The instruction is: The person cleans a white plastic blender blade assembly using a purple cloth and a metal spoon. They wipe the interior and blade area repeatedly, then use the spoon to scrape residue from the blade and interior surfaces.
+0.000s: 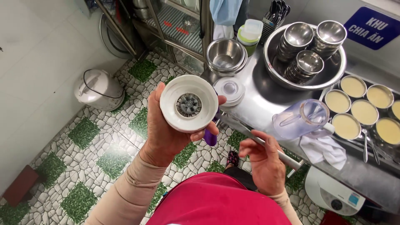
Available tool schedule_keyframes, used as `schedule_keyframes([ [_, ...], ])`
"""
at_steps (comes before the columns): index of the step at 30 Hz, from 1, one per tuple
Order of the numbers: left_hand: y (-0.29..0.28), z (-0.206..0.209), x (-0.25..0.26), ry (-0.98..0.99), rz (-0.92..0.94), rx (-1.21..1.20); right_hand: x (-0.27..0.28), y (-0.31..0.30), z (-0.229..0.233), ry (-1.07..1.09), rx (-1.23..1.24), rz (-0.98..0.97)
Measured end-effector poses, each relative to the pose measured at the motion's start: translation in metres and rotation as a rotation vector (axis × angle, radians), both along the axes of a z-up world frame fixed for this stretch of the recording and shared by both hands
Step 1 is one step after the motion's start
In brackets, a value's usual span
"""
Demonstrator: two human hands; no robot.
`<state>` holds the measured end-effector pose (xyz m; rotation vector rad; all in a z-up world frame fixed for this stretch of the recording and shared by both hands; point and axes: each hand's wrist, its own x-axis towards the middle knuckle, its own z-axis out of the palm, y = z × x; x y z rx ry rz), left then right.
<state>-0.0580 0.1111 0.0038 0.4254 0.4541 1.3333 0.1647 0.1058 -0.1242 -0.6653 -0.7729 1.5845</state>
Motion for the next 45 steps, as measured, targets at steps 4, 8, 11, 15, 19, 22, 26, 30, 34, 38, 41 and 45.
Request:
schedule_keyframes([
  [4,0.020,0.009,0.017,0.073,0.044,-0.033,0.005,0.037,0.000,0.226,-0.105,0.087],
  [8,0.043,0.006,0.034,0.036,-0.023,0.019,0.011,0.074,-0.003,0.143,-0.099,0.096],
  [11,0.056,0.000,0.056,0.143,-0.011,0.000,0.015,0.106,-0.009,0.237,-0.253,0.077],
  [15,0.072,-0.017,0.084,0.140,-0.166,0.058,0.043,0.165,-0.045,0.616,-0.493,0.109],
  [19,0.094,-0.037,0.107,0.194,-0.085,-0.020,0.064,0.198,-0.034,0.730,-0.485,0.155],
  [22,0.105,-0.031,0.110,0.091,-0.104,-0.231,0.076,0.211,-0.021,0.777,-0.498,0.190],
  [26,0.118,-0.036,0.108,0.138,0.037,-0.107,0.092,0.217,-0.010,0.694,-0.385,0.188],
  [30,0.134,-0.029,0.104,0.154,0.220,-0.022,0.099,0.217,-0.007,0.908,-0.351,0.289],
  [34,0.144,-0.037,0.102,0.105,0.136,-0.090,0.083,0.214,-0.006,0.521,-0.346,0.176],
  [38,0.148,-0.042,0.093,-0.011,0.069,-0.071,0.082,0.218,0.002,0.582,-0.233,0.198],
  [41,0.149,-0.041,0.084,-0.050,0.046,-0.018,0.088,0.209,0.010,0.375,-0.055,0.213],
  [45,0.146,-0.042,0.075,0.018,0.074,-0.088,0.090,0.198,0.027,-0.059,0.399,0.136],
])
